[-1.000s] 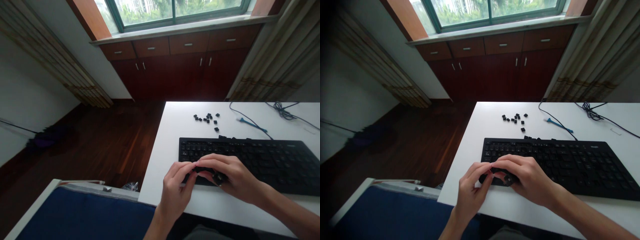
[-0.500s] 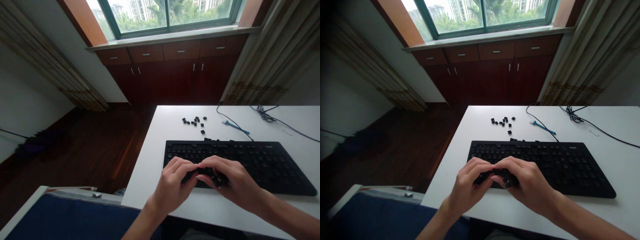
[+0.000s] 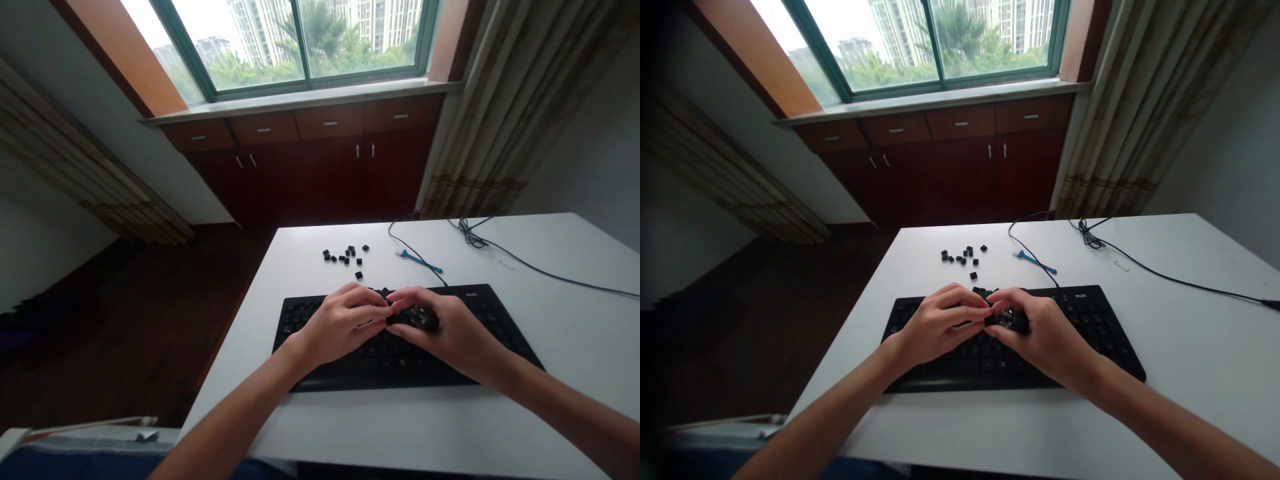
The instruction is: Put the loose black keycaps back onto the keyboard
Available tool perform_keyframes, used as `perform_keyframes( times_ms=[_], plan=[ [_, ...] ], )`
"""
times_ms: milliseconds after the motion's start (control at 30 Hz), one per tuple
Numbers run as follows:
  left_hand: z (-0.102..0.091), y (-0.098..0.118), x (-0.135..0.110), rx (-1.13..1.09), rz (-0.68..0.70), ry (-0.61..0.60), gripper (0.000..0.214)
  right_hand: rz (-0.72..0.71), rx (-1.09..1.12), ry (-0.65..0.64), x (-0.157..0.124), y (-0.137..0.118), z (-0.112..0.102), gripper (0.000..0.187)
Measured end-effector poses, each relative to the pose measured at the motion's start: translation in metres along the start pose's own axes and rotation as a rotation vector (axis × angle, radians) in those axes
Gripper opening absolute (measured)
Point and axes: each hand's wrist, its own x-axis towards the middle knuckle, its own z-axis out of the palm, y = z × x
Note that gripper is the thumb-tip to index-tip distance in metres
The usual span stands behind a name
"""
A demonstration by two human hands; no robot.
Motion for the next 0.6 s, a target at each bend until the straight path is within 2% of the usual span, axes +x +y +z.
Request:
perform_keyframes(
  times_ms=[133,233,300,433,500,600],
  plan=[
    [0.012,-0.003,-0.002,0.032,-0.034,0.084,0.014,0.019,-0.028,0.034,0.002,0.004,0.004,0.030],
    [0.017,-0.004,-0.006,0.060,-0.066,0.088,0.012,-0.055,-0.086,0.038,0.007,0.006,0.006,0.016],
    [0.016,-0.007,-0.009,0.085,-0.112,0.091,0.013,-0.130,-0.126,0.022,0.012,0.010,0.003,0.017],
    [0.005,-0.019,-0.016,0.146,-0.261,0.003,0.025,-0.228,-0.211,-0.069,0.016,0.020,-0.010,0.024],
    [-0.002,-0.028,-0.020,0.164,-0.320,-0.062,0.021,-0.233,-0.246,-0.136,0.017,0.025,-0.012,0.025],
    [-0.009,-0.037,-0.026,0.172,-0.383,-0.082,0.016,-0.237,-0.285,-0.176,0.018,0.030,-0.006,0.021]
  ],
)
